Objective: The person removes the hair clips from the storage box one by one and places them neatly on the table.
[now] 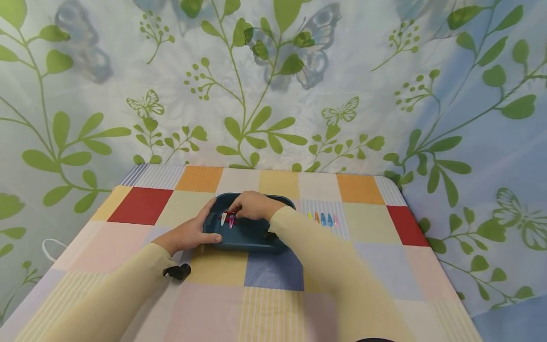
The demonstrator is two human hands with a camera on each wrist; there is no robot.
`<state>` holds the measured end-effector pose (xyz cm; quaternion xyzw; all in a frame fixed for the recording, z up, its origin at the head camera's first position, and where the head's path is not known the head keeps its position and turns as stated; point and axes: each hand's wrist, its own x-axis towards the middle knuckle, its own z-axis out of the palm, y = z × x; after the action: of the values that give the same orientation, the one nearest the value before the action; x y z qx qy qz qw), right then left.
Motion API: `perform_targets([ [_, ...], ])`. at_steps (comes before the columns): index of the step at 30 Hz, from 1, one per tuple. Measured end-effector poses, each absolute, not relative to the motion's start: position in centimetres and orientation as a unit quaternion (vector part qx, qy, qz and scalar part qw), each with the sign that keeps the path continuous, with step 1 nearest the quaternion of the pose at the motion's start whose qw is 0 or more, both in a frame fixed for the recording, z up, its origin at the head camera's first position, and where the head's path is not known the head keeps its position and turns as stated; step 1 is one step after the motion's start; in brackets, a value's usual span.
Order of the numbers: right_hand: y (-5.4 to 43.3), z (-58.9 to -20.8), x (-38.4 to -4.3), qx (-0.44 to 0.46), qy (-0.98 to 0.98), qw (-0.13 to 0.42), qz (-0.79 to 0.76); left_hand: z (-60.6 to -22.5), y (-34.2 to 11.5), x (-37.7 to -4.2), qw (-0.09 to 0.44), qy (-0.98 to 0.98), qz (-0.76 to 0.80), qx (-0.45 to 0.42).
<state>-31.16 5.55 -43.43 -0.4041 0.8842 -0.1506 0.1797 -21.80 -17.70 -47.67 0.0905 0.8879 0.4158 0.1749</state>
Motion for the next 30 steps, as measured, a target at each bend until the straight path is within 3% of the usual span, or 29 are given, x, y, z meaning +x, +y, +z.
perform_targets([
  [13, 3.7, -45.4, -31.1, -0.472, 0.868, 0.143, -0.061, -47.7, -17.6, -21.8, 0.167, 0.894, 0.405, 0.098],
  [30, 3.6, -45.7, -31.0, -0.440, 0.888, 0.130, -0.040, -47.6, -17.7, -21.8, 0.172, 0.893, 0.406, 0.096],
])
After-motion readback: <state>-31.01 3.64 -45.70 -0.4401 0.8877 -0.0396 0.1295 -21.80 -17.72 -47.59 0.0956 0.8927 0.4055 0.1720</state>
